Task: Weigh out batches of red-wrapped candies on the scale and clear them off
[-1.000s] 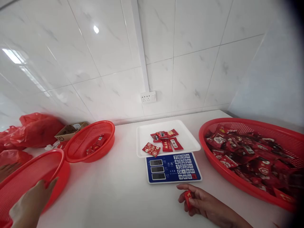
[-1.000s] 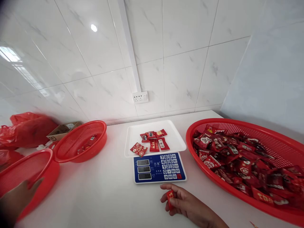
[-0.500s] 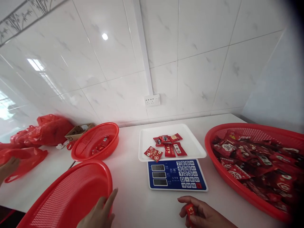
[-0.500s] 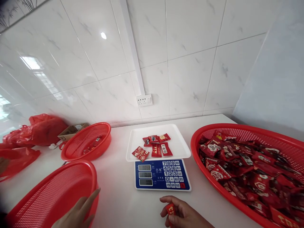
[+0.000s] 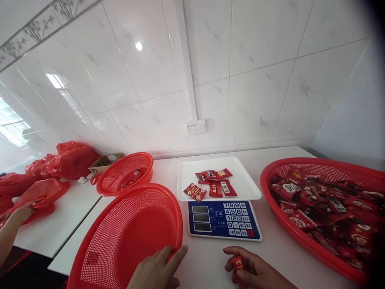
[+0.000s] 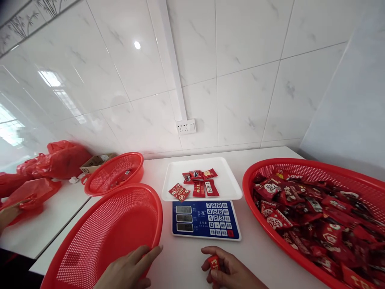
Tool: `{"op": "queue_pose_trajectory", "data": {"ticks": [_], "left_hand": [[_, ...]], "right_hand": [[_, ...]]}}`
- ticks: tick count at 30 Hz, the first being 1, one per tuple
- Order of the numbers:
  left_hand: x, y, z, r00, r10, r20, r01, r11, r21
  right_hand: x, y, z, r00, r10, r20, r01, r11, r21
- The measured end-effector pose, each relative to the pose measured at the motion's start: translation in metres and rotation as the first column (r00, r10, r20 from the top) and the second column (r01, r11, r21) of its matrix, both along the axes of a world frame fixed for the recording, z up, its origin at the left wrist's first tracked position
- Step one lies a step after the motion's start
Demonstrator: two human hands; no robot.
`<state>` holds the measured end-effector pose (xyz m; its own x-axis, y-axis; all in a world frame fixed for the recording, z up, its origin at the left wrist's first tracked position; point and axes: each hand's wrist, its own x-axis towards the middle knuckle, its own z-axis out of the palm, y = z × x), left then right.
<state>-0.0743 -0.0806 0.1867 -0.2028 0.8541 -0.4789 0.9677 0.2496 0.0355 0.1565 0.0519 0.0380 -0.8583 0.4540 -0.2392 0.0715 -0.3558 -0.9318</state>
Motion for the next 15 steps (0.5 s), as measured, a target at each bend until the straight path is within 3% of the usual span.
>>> {"op": "queue_pose_trajectory", "data": {"ticks": [4, 10, 15], "left_hand": [[-0.005, 0.012, -0.001, 0.997, 0.061, -0.057, -0.049, 0.981, 0.189], [-0.024, 0.046, -0.006, 0.962, 0.244, -0.125, -0.173, 0.895, 0.412], [-0.028, 0.070, -0.013, 0.961, 0.240, -0.136, -0.147, 0.863, 0.484]], "right_hand": [[0.000, 0.000, -0.001, 1.000, -0.008, -0.001, 0.008, 1.000, -0.009], [-0.003, -0.002, -0.002, 0.999, -0.041, -0.007, 0.041, 0.999, -0.015], [-0.004, -0.003, 0.004, 0.996, -0.086, -0.012, 0.085, 0.995, -0.057]]}}
